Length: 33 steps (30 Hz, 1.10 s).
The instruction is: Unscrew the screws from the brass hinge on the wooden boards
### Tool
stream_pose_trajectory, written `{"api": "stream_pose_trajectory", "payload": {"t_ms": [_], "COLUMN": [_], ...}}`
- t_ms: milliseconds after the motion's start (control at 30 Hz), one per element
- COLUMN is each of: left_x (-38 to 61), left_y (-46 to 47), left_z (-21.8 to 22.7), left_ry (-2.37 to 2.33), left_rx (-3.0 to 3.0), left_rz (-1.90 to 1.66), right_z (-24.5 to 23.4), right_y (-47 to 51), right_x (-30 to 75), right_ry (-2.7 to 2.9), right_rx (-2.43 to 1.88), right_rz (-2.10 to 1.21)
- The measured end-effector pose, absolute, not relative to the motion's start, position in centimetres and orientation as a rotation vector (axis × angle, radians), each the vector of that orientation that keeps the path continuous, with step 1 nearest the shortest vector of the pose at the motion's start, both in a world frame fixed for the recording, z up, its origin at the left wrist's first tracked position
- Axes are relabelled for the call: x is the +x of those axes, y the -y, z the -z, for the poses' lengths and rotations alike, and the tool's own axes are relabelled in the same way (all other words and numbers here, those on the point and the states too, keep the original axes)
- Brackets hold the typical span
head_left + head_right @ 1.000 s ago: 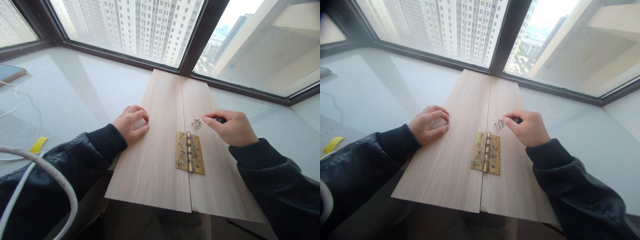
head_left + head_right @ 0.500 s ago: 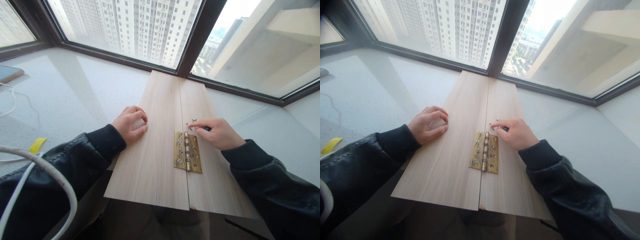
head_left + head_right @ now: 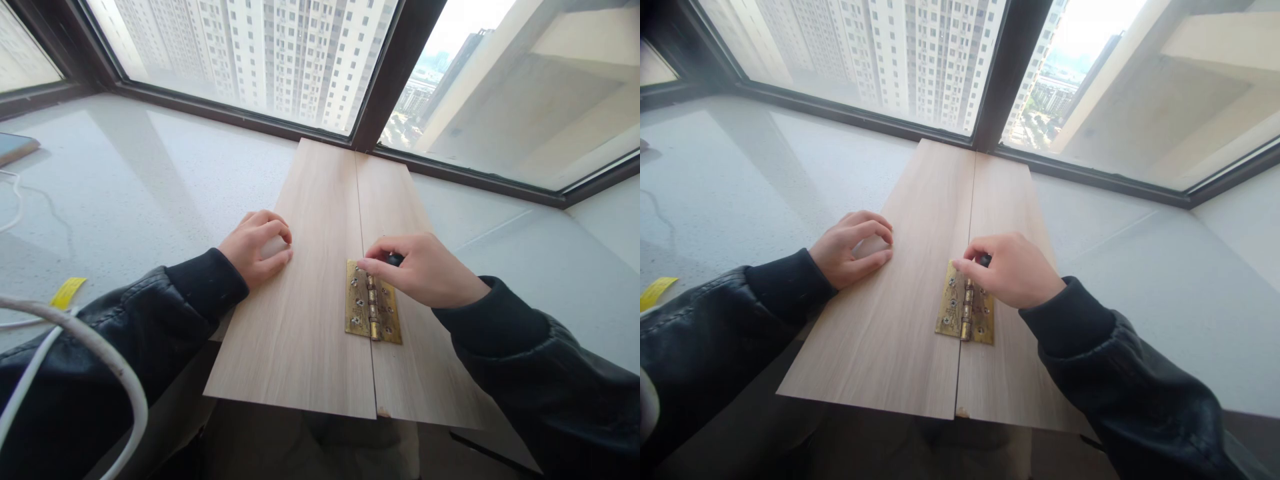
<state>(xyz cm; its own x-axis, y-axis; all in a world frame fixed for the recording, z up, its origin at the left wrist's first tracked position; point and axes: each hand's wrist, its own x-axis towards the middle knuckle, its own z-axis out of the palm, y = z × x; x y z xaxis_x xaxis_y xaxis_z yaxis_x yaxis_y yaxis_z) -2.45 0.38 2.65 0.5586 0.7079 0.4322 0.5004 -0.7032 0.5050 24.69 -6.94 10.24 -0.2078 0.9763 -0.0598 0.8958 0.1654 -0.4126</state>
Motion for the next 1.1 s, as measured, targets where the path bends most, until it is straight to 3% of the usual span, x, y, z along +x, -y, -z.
{"api": "stream_pose_trajectory", "payload": {"t_ms": [367,467,567,733,1100], "left_x": [-2.4,-2.5,-2.5,-2.5,-2.4], "left_y": [-0.5,-0.5,-0.5,-0.4,-0.4], "left_z": [-2.5,-2.5,-2.5,-2.6,-2.6], "left_ry": [-0.988,-0.992,-0.99,-0.987,-0.993], "left_rx": [2.468,2.467,2.467,2.471,2.46], "left_rz": [-0.908,-0.898,-0.892,-0.903,-0.895], "right_z": [-10.0,-10.7,-11.5,-11.9,-9.5], "right_y": [6.7,6.9,7.0,6.3,5.4], "right_x": [23.5,23.7,23.5,22.0,19.7], "right_ry": [2.564,2.4,1.823,1.157,1.159], "right_rx": [-1.816,-1.713,-1.422,-1.096,-0.989], "right_rz": [-0.182,-0.385,-0.674,-0.884,-0.958]}}
